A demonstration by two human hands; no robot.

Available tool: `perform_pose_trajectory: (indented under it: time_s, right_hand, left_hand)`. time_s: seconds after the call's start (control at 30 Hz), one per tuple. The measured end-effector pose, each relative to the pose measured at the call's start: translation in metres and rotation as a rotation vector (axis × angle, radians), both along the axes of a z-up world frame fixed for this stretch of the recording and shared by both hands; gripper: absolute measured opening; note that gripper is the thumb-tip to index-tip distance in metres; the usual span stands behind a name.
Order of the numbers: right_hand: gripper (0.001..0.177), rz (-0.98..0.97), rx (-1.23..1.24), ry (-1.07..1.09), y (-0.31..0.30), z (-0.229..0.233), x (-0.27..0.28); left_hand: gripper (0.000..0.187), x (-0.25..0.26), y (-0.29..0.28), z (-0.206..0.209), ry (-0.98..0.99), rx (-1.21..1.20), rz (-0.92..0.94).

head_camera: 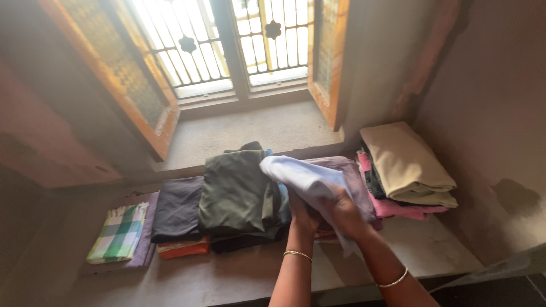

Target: The person folds various garments on a windowsill, including pants, shirts, and towels. They smooth each item and stack them neatly in separate piles.

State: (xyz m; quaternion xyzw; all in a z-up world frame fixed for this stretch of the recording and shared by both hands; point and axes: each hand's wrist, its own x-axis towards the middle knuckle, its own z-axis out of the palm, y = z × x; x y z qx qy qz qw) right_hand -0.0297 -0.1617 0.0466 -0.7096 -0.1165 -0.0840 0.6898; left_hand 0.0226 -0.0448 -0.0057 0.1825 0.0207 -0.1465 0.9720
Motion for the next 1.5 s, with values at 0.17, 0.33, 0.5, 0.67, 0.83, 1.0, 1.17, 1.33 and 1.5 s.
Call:
perform_pose_trajectory:
  time_s: [0.17,0.33,0.5,0.67,0.83,1.0,1.17,1.33,1.5]
  right_hand:
    - [0.031,0.031,0.561,0.247,-0.054,0.031,-0.007]
    - [0.032,-0.162,0.716,0.107,-0.092,0.065,-0.036]
    - [0.023,-0.681,0.241,-0.335,-0.149,0.091,-0.034]
    - [0.048,-1.102,-0.805,-0.556,-0.211,0.06,-0.012]
    - [0.046,-0.937,-1.113,-0.347,-0.229,-0.01,0.009]
    - [0.046,-0.872,-1.11,-0.123,-0.23,-0.003,0.006]
    - [0.045,-1.207,-1.181,-0.414,-0.173,0.036,-0.021]
    - [0.024,-0.672,-0.808,-0.228,-0.088,0.01,-0.01]
    - [0.075,-0.072,-0.851,-0.276,-0.025,-0.038,0.008]
  left_hand:
    - [0.095,-0.003,-0.025,0.06,0.036,-0.097,0.021]
    - [0.08,0.019,-0.089,0.101,-0.227,-0.183,0.024]
    - [0.072,0.063,-0.184,0.105,-0.272,-0.101,-0.04]
    - [0.072,0.085,-0.22,0.04,0.088,0.467,0.052]
    - [0.073,0.099,-0.226,-0.023,-0.117,0.42,0.088]
    - [0.063,0.091,-0.206,-0.034,-0.224,0.428,0.024]
    - [0.037,0.043,-0.131,-0.007,-0.644,0.978,0.246]
    - [0.031,0.015,-0.027,0.016,-0.558,1.643,0.448]
    - [0.031,0.017,0.027,-0.01,-0.505,1.699,0.485]
